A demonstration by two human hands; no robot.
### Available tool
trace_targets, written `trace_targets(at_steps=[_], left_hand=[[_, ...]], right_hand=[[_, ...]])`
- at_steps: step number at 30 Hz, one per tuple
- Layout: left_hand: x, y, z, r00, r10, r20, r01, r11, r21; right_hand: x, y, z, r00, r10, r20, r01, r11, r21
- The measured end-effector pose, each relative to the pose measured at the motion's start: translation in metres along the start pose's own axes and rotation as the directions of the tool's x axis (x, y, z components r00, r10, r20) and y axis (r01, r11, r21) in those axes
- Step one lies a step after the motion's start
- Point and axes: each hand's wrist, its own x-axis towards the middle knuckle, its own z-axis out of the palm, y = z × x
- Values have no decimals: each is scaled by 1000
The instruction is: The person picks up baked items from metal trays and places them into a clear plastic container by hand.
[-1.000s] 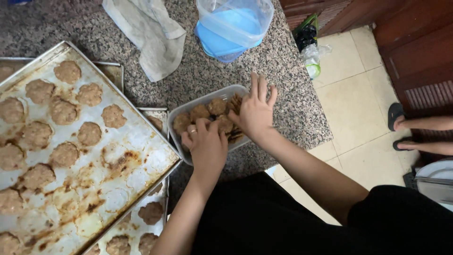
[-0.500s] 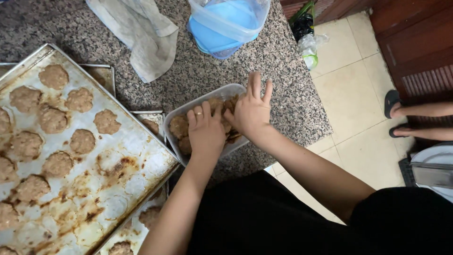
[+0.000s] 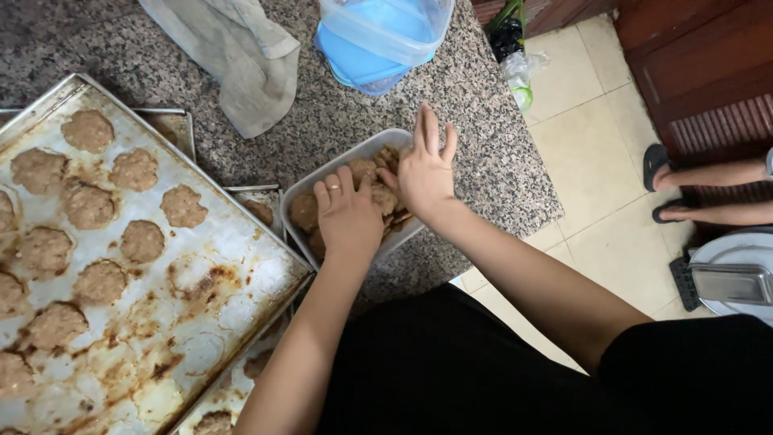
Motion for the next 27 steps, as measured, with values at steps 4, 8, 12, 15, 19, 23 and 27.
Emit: trace_targets(at_steps=[4,8,12,15,19,23,27], left_hand=[[-10,-2,-12,1000,-10,-21,9,999,-46],[-17,3,-11,994,18,-107,-42,975,-220],[-21,12,-28,991,71,-116,-91,980,-178],[0,13,-6,988,110,-113,-128,978,-163],[8,13,-9,994,82,-79,-94,982,-163],[-2,14,-13,988,68,-136,-95,976,-197],[-8,22,-17,991,74,-114,-98,972,-214]], right_hand=[[-5,14,-3,998,-60,16,58,993,104],[-22,22,-8,999,-42,16,41,998,40],[-16,33,25,999,-33,31,35,998,-47],[-15,31,19,999,-27,25,29,997,-73],[-11,39,27,998,-48,-30,49,998,46],[-13,43,22,998,-65,-25,68,986,152],[-13,45,18,991,-81,109,70,993,98]])
